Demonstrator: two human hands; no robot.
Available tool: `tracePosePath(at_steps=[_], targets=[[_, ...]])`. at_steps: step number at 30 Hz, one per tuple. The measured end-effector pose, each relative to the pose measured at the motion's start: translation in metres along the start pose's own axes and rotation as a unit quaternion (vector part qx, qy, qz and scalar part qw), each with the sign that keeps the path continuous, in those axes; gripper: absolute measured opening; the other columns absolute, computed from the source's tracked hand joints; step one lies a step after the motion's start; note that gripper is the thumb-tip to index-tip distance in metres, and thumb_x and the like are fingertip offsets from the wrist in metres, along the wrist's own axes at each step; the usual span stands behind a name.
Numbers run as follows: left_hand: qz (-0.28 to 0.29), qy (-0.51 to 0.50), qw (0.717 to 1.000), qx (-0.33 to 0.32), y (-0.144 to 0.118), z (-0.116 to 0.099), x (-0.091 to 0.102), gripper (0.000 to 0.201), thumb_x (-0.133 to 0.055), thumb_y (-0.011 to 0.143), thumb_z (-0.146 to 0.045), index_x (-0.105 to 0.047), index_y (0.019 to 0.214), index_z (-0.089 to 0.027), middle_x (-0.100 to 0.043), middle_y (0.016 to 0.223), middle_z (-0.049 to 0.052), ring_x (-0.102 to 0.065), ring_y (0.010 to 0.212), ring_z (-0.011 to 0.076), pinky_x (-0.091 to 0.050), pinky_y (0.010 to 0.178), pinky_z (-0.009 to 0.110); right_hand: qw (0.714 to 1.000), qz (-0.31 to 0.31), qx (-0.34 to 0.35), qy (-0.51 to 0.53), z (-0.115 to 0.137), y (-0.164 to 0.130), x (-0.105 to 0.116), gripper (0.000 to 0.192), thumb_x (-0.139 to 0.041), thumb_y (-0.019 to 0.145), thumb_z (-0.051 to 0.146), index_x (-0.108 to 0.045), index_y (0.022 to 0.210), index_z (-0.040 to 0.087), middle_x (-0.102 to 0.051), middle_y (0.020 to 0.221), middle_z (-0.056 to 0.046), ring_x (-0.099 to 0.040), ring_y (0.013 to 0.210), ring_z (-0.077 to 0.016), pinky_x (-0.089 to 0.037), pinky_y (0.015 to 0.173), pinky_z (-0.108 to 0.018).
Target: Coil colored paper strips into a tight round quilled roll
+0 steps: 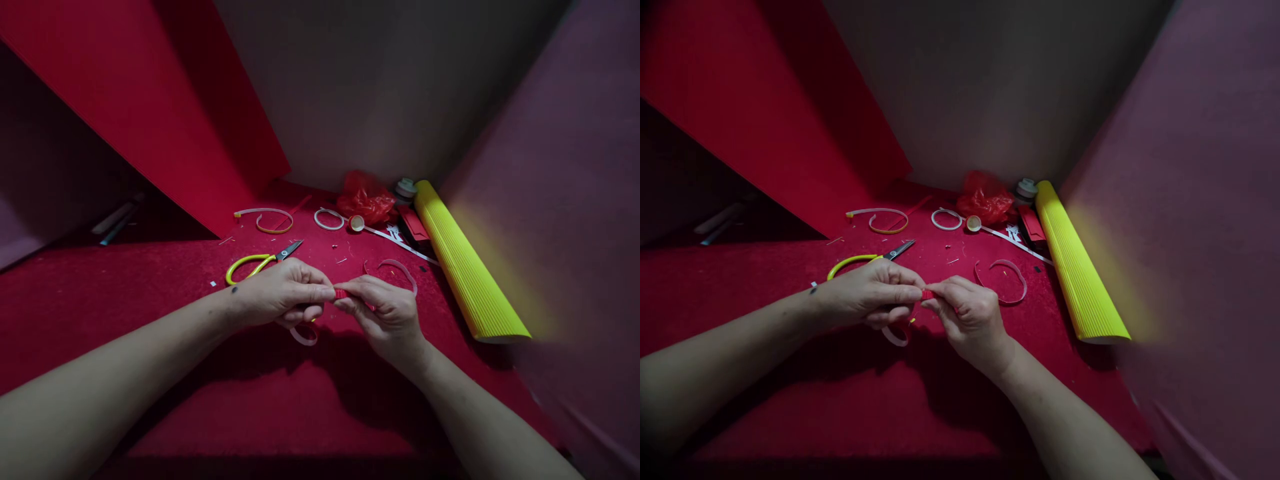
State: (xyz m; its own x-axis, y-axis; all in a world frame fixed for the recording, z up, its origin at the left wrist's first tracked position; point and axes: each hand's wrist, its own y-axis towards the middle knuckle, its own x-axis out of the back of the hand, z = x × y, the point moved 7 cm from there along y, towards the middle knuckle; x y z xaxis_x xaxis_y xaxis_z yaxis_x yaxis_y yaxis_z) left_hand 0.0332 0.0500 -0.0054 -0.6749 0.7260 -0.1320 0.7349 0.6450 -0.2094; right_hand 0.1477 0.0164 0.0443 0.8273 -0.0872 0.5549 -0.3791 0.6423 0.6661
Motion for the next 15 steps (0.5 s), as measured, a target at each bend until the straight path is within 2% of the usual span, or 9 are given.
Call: tracePosePath(at_steps=[8,12,15], targets=[[-0.043,0.025,0.999,0.012,0.003,0.006,0.003,0.022,-0.057,0.083,-0.031,-0.055,0.071,-0.012,-0.053,0.050,-0.004,-0.031,0.033,0.0011,-0.021,0.033,0.014,0.995,0.074,-0.060,-0.004,-0.015,0.002,-0.010,0.011,-0.060,0.083,0.014,-0.068,0.089,0.014,-0.069,0.076,-0.007,-0.062,0.066,-0.0138,-0.049,0.062,-0.025],[-0.069,0.058,0.995,0.036,0.006,0.014,0.003,0.022,-0.058,0.081,-0.034,-0.055,0.073,-0.013,-0.051,0.050,-0.006,-0.037,0.037,0.0028,-0.038,0.041,0.017,0.990,0.097,-0.100,0.012,-0.021,0.000,-0.013,0.011,-0.064,0.080,0.015,-0.070,0.089,0.015,-0.071,0.076,-0.005,-0.064,0.065,-0.0138,-0.050,0.061,-0.025],[-0.087,0.077,0.992,0.043,0.005,0.014,0.003,0.021,-0.057,0.081,-0.034,-0.055,0.074,-0.014,-0.050,0.049,-0.006,-0.042,0.042,0.0048,-0.047,0.050,0.022,0.991,0.090,-0.094,0.032,-0.018,0.001,-0.012,0.011,-0.064,0.080,0.014,-0.071,0.088,0.017,-0.072,0.082,-0.006,-0.065,0.072,-0.0150,-0.052,0.065,-0.026]])
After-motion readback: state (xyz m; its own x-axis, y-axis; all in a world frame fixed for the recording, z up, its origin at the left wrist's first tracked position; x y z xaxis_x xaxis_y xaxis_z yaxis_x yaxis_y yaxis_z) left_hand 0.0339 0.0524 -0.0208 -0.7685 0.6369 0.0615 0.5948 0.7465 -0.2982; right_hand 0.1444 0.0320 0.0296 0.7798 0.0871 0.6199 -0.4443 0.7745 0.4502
